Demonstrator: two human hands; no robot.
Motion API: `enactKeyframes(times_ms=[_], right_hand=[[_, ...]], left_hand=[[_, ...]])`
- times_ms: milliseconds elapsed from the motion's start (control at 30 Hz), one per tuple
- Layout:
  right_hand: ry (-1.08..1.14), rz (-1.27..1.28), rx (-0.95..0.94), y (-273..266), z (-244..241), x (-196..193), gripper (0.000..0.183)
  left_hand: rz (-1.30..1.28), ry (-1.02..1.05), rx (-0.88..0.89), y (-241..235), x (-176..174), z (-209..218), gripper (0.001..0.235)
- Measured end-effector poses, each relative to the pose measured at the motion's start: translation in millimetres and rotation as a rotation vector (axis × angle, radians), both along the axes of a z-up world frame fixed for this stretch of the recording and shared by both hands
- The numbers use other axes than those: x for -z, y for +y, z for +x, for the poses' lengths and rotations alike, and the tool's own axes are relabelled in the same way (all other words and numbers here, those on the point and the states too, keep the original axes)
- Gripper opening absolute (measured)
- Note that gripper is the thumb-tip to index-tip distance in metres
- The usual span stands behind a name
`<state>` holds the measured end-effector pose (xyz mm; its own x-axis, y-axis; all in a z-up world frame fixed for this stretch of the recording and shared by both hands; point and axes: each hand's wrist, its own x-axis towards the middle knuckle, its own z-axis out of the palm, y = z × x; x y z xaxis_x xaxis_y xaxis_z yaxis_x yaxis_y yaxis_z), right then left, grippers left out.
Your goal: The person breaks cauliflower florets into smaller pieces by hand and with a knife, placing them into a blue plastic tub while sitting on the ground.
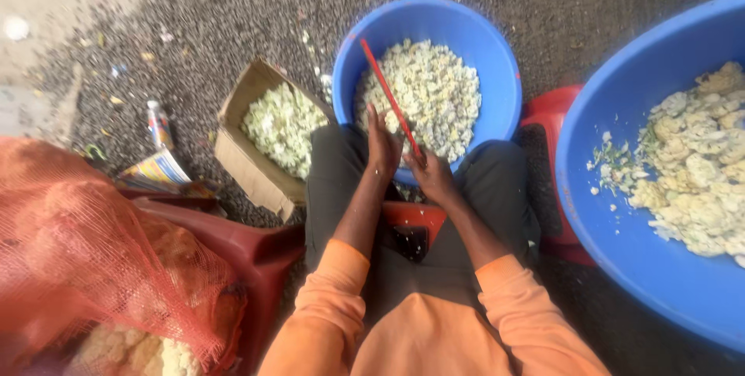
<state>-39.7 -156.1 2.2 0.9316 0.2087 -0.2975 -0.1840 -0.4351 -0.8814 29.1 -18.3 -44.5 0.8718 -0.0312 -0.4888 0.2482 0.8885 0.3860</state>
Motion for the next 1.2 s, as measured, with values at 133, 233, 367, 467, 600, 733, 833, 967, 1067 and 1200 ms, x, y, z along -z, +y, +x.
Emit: enactKeyframes(times_ms=[133, 233, 367, 467, 600, 733, 833, 967, 1067, 1200], right_hand=[[-0.376, -0.254, 0.053, 7.3, 1.7, -7.4, 0.036], [-0.282, -0.238, 0.032, 4.5, 1.7, -6.2, 0.034], [-0.227, -0.237, 0.023, -1.0, -2.5, 1.9, 0.028], [-0.427, -0.206, -0.007, -5.7, -1.1, 24.2, 0.025], [-0.325, -0.135, -0.060, -20.8, 13.0, 52.1, 0.024], [0.072, 0.158, 0.075, -20.2, 25.0, 39.5, 0.023], [0.046, 0.334, 0.198, -7.3, 27.3, 2.3, 0.019], [-0.017, 0.319, 0.206, 12.0, 40.1, -35.5, 0.040], [-0.013, 0.174, 0.176, 31.2, 55.9, -46.7, 0.045], [-0.048, 0.268, 0.142, 62.9, 70.4, -81.5, 0.047]], left_hand=[[0.050, -0.211, 0.046, -1.7, -0.4, 5.2, 0.048], [0.289, -0.304, 0.156, -4.2, -11.2, -1.8, 0.024], [0.319, -0.435, 0.265, -1.7, -27.4, -10.5, 0.021], [0.030, -0.333, 0.316, -7.9, -28.9, -8.9, 0.014], [0.092, -0.417, 0.256, -9.4, -34.8, -5.0, 0.025], [0.089, -0.283, 0.288, 1.9, -56.2, -4.9, 0.060], [0.024, -0.247, 0.234, 6.2, -49.9, 2.4, 0.066], [0.261, -0.170, 0.302, -3.1, -18.2, 11.2, 0.068], [0.145, -0.248, 0.193, -11.7, 14.5, 11.5, 0.072], [0.157, -0.085, -0.151, -11.6, 65.5, 28.8, 0.068]])
